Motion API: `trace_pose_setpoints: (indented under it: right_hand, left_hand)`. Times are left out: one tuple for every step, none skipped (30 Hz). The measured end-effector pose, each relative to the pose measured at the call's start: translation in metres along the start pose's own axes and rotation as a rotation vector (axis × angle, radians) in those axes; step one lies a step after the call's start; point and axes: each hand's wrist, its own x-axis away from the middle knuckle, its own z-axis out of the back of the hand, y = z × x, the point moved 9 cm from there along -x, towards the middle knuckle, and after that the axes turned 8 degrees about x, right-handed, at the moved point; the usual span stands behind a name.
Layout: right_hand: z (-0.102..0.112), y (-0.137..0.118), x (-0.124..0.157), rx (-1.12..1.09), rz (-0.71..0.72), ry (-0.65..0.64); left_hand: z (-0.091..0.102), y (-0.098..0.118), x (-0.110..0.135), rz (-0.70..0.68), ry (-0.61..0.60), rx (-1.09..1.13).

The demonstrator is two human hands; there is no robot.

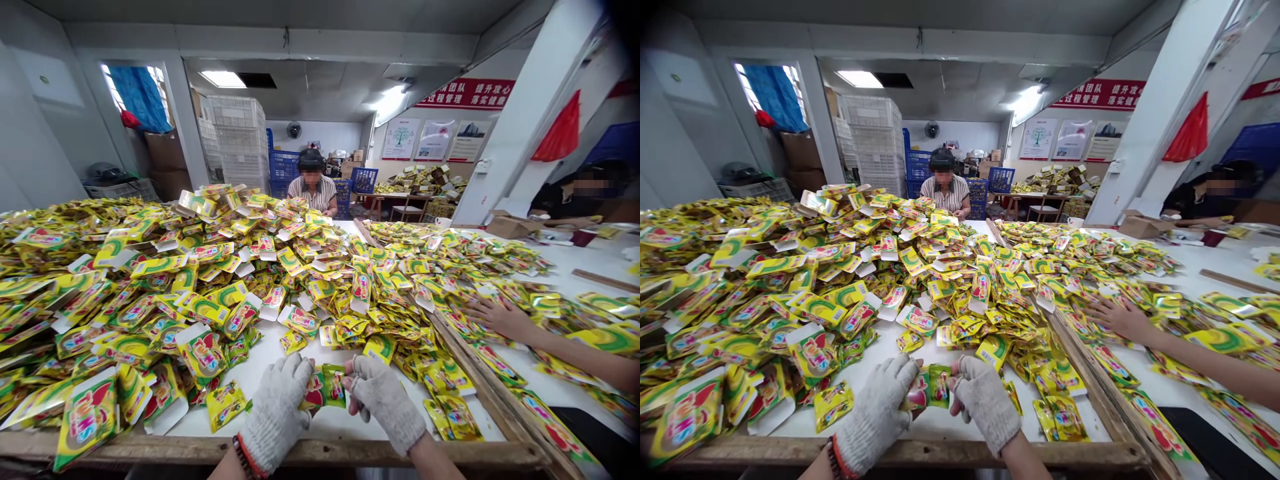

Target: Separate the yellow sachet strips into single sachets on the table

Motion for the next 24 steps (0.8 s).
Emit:
trace_pose_setpoints:
  right_hand:
    - [-0.001,0.002,0.001,0.004,-0.01,0.005]
    - [-0.002,0.004,0.003,0.027,-0.019,0.006]
    - [-0.004,0.004,0.004,0.054,-0.021,0.004]
    - [-0.007,0.003,0.004,0.077,-0.015,-0.001]
    - [-0.01,0.0,0.005,0.094,-0.002,-0.006]
    - [-0.013,-0.003,0.005,0.106,0.011,-0.009]
    - [-0.015,-0.006,0.006,0.11,0.019,-0.01]
    - [-0.017,-0.008,0.006,0.104,0.015,-0.012]
    - [-0.017,-0.009,0.006,0.082,-0.002,-0.021]
    - [-0.019,-0.01,0.007,0.043,-0.016,-0.049]
    - [-0.022,-0.012,0.009,-0.012,-0.018,-0.102]
    - [-0.025,-0.016,0.012,-0.079,-0.01,-0.172]
    - [-0.027,-0.019,0.015,-0.147,0.005,-0.239]
    - [-0.027,-0.022,0.019,-0.206,0.023,-0.285]
    - [-0.027,-0.024,0.022,-0.246,0.038,-0.31]
    - [-0.026,-0.024,0.024,-0.268,0.047,-0.32]
    - [-0.028,-0.023,0.026,-0.282,0.049,-0.329]
    - [-0.031,-0.021,0.028,-0.294,0.053,-0.347]
    - [-0.037,-0.019,0.029,-0.309,0.06,-0.378]
    - [-0.044,-0.017,0.029,-0.322,0.067,-0.412]
    - [-0.051,-0.014,0.029,-0.331,0.068,-0.433]
    - [-0.055,-0.01,0.028,-0.325,0.06,-0.428]
    - [-0.057,-0.005,0.025,-0.302,0.045,-0.402]
    - [-0.056,-0.001,0.023,-0.265,0.022,-0.361]
  left_hand:
    - [-0.002,0.0,0.001,0.001,-0.004,0.003]
    - [-0.005,0.001,0.002,0.004,-0.009,0.007]
    - [-0.007,0.002,0.003,0.009,-0.014,0.015]
    - [-0.01,0.003,0.004,0.01,-0.022,0.024]
    - [-0.012,0.005,0.005,0.006,-0.031,0.033]
    - [-0.014,0.008,0.005,-0.005,-0.042,0.044]
    - [-0.016,0.011,0.006,-0.016,-0.05,0.053]
    - [-0.016,0.013,0.006,-0.022,-0.049,0.059]
    - [-0.016,0.014,0.006,-0.021,-0.04,0.062]
    - [-0.014,0.013,0.005,-0.012,-0.023,0.062]
    - [-0.012,0.011,0.005,0.002,-0.001,0.058]
    - [-0.011,0.009,0.004,0.017,0.02,0.05]
    - [-0.009,0.008,0.003,0.029,0.037,0.04]
    - [-0.009,0.006,0.002,0.037,0.046,0.03]
    - [-0.009,0.006,0.001,0.041,0.05,0.023]
    - [-0.01,0.007,0.001,0.041,0.05,0.021]
    - [-0.011,0.009,0.0,0.036,0.04,0.021]
    - [-0.014,0.012,0.0,0.031,0.022,0.023]
    - [-0.016,0.015,0.0,0.026,-0.001,0.025]
    - [-0.018,0.018,0.0,0.022,-0.026,0.032]
    - [-0.019,0.021,0.001,0.016,-0.048,0.052]
    - [-0.019,0.023,0.002,0.008,-0.062,0.093]
    - [-0.016,0.023,0.003,0.002,-0.057,0.158]
    - [-0.011,0.021,0.004,0.006,-0.03,0.249]
